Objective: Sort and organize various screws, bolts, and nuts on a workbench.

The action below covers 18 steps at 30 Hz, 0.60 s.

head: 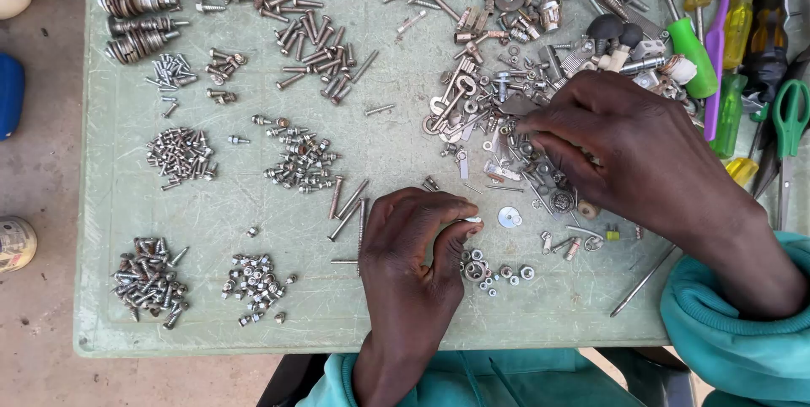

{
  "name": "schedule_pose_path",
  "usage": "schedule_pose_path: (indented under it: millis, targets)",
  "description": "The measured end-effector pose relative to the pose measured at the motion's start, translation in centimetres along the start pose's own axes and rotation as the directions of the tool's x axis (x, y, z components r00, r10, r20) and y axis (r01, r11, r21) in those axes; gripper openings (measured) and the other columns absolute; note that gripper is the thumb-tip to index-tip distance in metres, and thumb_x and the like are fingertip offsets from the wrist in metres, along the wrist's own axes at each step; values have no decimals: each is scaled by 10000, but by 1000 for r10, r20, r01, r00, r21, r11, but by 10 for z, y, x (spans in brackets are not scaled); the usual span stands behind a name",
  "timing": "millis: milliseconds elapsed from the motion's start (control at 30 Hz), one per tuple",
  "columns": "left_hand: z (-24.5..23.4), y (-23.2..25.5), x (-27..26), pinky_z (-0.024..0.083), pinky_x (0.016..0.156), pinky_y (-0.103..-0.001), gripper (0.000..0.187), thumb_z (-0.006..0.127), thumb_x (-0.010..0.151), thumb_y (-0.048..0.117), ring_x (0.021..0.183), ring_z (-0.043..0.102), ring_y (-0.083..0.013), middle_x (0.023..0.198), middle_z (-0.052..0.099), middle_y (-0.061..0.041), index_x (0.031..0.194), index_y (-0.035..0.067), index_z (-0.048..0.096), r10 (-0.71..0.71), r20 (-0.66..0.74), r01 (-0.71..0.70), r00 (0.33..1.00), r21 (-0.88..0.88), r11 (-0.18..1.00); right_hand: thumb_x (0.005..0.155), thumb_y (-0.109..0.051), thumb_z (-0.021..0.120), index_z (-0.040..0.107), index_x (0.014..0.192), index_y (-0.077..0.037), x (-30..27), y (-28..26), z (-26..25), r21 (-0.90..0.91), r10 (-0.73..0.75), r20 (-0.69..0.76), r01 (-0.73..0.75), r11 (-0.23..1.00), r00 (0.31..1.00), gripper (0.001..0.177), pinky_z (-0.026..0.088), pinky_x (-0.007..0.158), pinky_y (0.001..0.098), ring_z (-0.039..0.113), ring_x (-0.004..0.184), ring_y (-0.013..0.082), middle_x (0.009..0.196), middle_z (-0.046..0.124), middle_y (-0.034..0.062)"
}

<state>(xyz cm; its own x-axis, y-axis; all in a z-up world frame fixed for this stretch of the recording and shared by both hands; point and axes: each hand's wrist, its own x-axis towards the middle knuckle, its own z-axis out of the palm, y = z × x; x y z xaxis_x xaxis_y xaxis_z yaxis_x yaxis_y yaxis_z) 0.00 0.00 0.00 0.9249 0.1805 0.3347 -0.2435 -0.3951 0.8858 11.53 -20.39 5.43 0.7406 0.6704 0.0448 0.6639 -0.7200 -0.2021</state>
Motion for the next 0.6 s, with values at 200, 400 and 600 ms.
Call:
schedule_pose_path:
  millis: [200, 400, 600]
  targets:
    - [0, 2, 2, 524, 893, -345, 116, 688, 920, 6, 958, 635, -231, 978, 742, -13, 978, 98, 728, 1, -1, -1, 1000, 7, 1000, 939, -45, 614, 726, 1264, -176, 2, 0, 2, 198, -131, 80, 113, 974, 988, 367, 470, 664, 413, 608, 884, 274, 1014, 627, 77]
    - [-1, 4, 2, 533, 905, -352, 105, 673, 943, 28, 975, 630, -237, 1001, 746, -12, 988, 99, 738, 0, 5, 0, 1000, -4, 1000, 1002, -24, 619, 664, 1390, -194, 12, -1, 9, 46, -84, -38, 86, 995, 996, 426, 435, 705, 486, 444, 1013, 352, 1145, 525, 115]
    - [-1, 1, 0, 531, 922, -360, 147, 674, 925, 4, 977, 639, -238, 1005, 749, -13, 998, 111, 742, 0, 7, 0, 1000, -10, 1000, 873, 154, 505, 658, 1335, -201, 9, 2, -1, 219, -202, -31, 204, 954, 979, 602, 362, 940, 462, 470, 1113, 334, 1223, 522, 110]
